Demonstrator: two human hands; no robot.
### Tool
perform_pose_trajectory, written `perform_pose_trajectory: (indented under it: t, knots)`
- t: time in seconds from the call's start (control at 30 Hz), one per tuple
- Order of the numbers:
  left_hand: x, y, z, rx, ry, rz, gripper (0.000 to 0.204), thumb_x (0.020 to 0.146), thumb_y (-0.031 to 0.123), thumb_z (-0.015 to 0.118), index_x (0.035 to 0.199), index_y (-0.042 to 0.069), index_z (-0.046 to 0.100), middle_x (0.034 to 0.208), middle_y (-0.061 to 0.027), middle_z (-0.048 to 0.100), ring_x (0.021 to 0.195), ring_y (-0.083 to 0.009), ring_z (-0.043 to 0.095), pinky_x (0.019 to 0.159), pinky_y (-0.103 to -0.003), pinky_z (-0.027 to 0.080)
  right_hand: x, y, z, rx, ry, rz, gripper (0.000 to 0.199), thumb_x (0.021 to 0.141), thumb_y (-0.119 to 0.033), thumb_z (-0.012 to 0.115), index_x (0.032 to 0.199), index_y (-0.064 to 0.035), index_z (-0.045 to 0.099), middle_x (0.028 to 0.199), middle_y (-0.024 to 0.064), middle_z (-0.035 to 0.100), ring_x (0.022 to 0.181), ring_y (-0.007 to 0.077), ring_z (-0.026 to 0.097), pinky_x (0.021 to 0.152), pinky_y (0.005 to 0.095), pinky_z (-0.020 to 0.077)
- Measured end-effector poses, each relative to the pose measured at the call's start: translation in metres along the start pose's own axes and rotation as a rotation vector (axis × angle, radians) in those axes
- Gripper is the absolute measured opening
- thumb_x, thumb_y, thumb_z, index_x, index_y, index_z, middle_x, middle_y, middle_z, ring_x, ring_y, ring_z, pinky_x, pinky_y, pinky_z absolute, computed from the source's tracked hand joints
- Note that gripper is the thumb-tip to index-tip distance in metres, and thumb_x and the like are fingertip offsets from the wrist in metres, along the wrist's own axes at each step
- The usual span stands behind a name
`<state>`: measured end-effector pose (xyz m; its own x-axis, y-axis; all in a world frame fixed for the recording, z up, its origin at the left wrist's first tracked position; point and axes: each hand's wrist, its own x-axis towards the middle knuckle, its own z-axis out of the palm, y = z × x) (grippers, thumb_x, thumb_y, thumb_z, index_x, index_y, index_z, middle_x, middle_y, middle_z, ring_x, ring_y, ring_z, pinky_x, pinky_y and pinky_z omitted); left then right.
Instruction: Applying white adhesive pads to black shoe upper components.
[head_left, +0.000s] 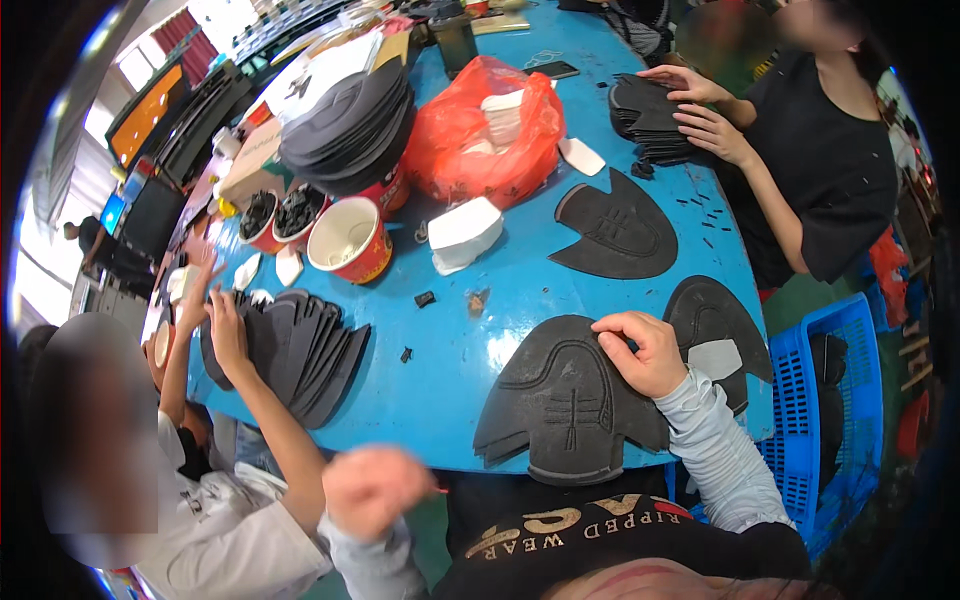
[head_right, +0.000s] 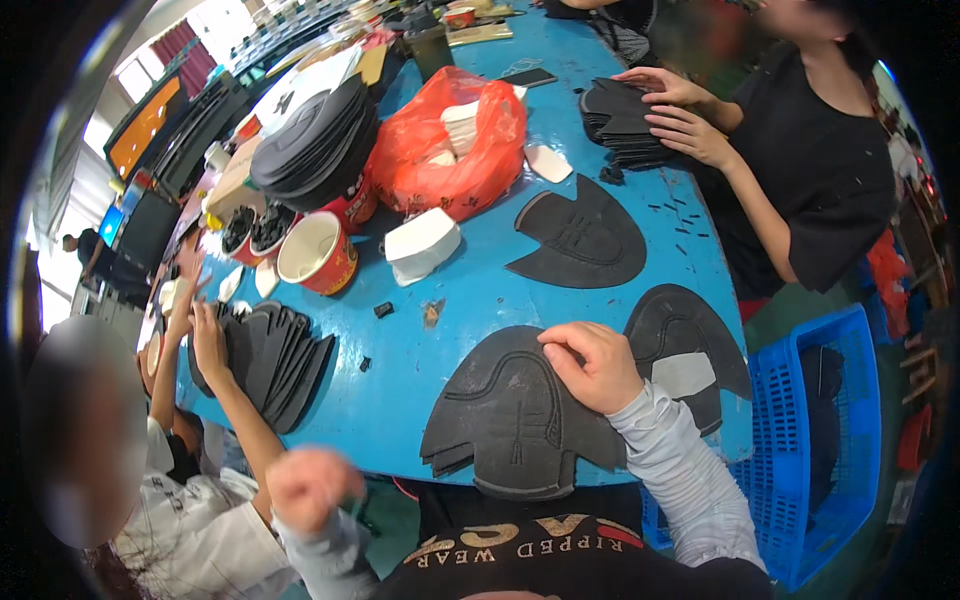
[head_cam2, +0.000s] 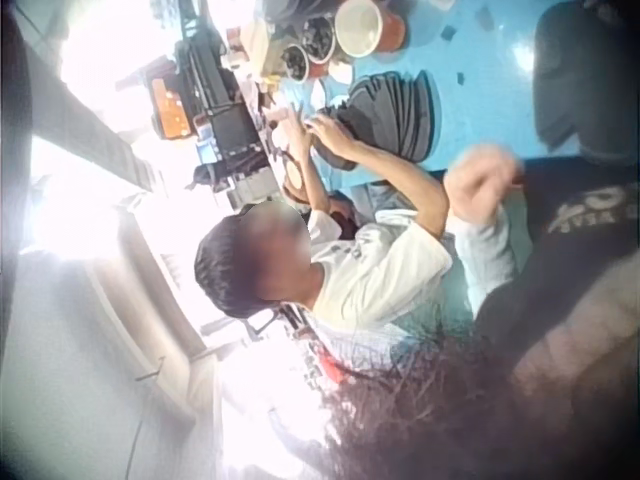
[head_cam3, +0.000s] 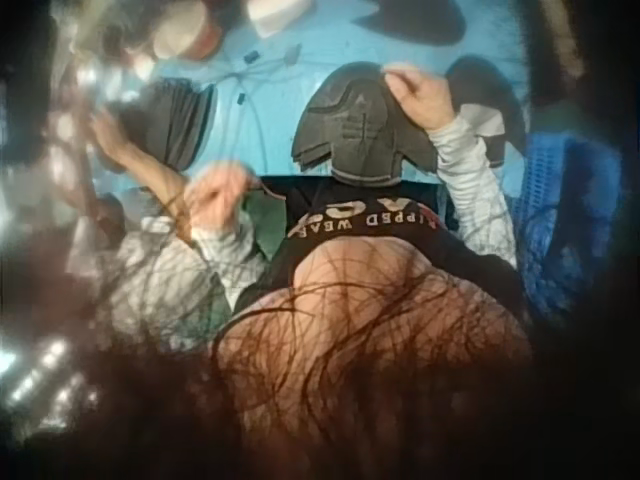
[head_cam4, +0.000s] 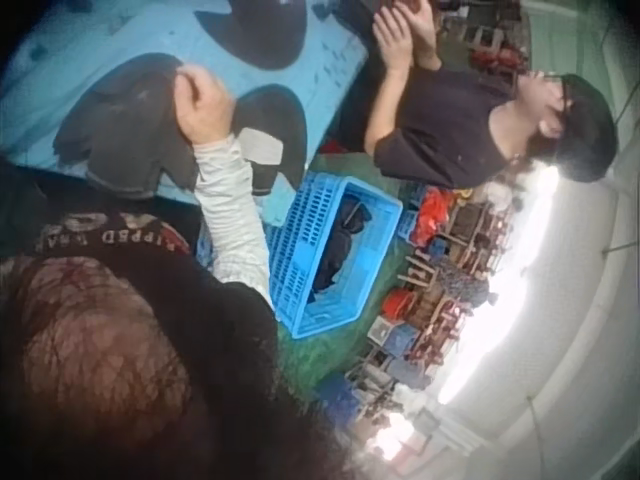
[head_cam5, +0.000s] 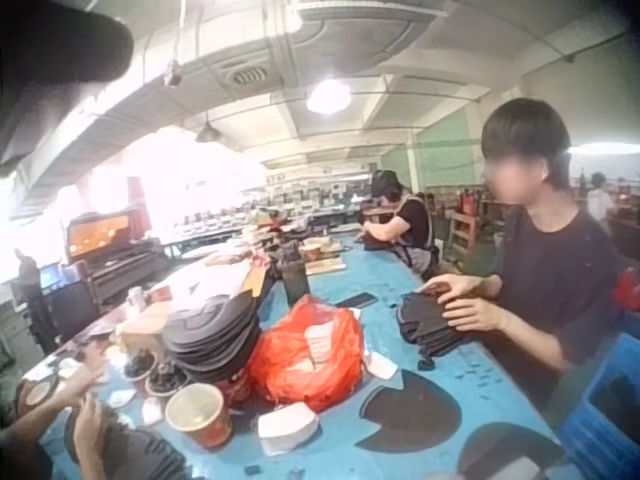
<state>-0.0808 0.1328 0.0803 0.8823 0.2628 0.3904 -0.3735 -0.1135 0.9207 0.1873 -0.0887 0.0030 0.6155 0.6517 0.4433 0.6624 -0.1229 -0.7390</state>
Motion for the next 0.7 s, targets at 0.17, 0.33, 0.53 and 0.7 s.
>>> perform_pose_trajectory:
  t: [0.17,0.33,0.53,0.7]
  knots:
    - [0.101,-0.059,-0.025,1.206,0.227,0.216,0.025,0.083,0.008,0.064,0.107,-0.001,0.064,0.103,-0.0183,0.064,0.092,-0.0352,0.060,0.080,-0.040,0.048,-0.001,0.000,-0.002,-0.055,-0.030,0.009,0.011,0.082,-0.009,0.065,0.092,-0.0054,0.067,0.083,0.0104,0.068,0.074,0.0279,0.065,0.065,0.0352,0.0499]
    - [0.188,-0.110,-0.092,1.616,0.345,-0.010,0.023,0.083,0.014,0.059,0.101,0.001,0.066,0.100,-0.0225,0.065,0.095,-0.0399,0.061,0.085,-0.046,0.048,0.003,-0.002,-0.004,-0.056,-0.048,-0.023,0.012,0.081,-0.012,0.065,0.093,-0.0073,0.067,0.084,0.0107,0.067,0.078,0.0305,0.065,0.070,0.0381,0.0502]
    - [0.219,-0.125,-0.136,1.739,0.131,-0.444,0.025,0.085,0.024,0.055,0.093,0.006,0.070,0.095,-0.0188,0.068,0.092,-0.0378,0.064,0.081,-0.048,0.049,-0.007,0.013,-0.003,-0.061,-0.090,-0.001,0.013,0.082,-0.014,0.065,0.094,-0.0084,0.066,0.084,0.0093,0.067,0.080,0.0288,0.065,0.073,0.0383,0.0494]
    - [0.210,-0.107,-0.108,1.646,0.294,-0.248,0.024,0.090,0.024,0.052,0.093,0.007,0.068,0.092,-0.0187,0.066,0.087,-0.0389,0.063,0.077,-0.049,0.048,-0.001,0.006,-0.004,-0.079,-0.060,-0.065,0.019,0.084,-0.015,0.063,0.102,-0.0093,0.065,0.083,0.0082,0.067,0.076,0.0267,0.064,0.071,0.0362,0.0497]
